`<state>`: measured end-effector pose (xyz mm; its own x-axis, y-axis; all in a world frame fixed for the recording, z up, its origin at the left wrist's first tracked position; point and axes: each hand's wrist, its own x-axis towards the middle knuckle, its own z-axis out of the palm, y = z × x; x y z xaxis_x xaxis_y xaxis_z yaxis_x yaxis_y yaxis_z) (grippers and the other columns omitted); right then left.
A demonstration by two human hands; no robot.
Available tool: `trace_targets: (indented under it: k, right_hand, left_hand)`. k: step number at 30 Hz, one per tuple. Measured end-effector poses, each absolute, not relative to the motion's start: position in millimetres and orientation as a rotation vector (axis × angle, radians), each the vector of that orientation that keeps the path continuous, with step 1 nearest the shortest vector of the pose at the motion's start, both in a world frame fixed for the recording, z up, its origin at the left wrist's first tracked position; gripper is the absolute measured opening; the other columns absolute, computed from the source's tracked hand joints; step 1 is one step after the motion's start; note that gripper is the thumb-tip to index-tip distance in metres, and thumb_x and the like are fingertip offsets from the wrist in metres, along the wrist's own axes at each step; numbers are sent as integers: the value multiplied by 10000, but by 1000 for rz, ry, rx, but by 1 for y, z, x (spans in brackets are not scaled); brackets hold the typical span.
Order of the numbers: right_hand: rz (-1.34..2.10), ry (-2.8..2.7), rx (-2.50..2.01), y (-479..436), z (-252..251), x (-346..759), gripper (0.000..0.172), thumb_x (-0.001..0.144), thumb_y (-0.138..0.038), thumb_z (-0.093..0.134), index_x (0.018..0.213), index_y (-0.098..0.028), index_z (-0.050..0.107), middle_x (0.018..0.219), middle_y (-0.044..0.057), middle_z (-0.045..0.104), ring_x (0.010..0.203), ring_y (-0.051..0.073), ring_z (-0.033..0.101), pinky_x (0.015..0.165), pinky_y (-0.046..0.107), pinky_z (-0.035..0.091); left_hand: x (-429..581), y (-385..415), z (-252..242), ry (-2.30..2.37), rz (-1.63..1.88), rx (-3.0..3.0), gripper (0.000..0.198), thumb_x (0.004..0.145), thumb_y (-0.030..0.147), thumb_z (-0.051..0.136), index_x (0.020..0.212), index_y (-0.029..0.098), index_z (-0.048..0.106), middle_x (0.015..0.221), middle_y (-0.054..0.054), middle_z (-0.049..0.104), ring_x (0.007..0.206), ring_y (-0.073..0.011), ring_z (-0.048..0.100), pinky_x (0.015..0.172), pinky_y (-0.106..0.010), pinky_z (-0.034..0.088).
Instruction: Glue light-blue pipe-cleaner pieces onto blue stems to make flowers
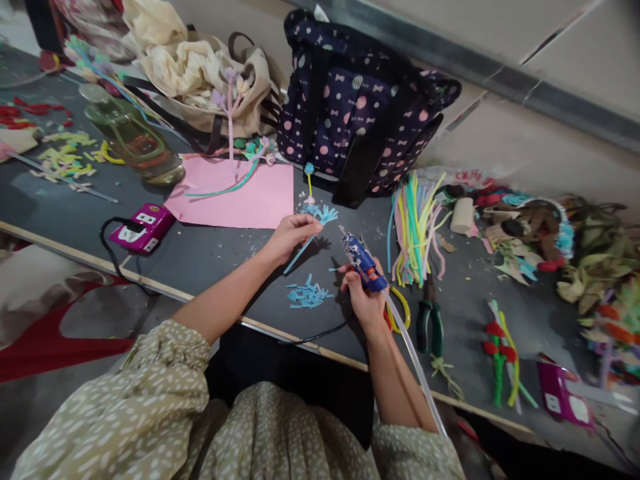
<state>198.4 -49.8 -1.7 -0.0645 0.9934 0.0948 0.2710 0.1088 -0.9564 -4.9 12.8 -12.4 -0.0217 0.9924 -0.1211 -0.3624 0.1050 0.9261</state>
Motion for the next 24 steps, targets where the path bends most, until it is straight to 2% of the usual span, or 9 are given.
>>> trace_targets:
  k: [18,24]
  right_hand:
    - [968,-1591,-1285,-50,-6,199,254,809,-449,675,881,-224,580,770,-4,676,569,147,598,572,294,480]
    - [899,-1634,-1340,-49,-7,201,284,813,-485,673,835,-227,559,649,-42,614,538,143,574,562,281,455]
  left_hand:
    - [-2,8,-10,987,1262,971,177,697,316,809,687,174,704,567,7,557,475,-67,395,468,-225,290]
    - [0,6,-7,981,1243,996,188,687,317,813,682,168,697,546,18,524,472,-63,390,468,-224,286]
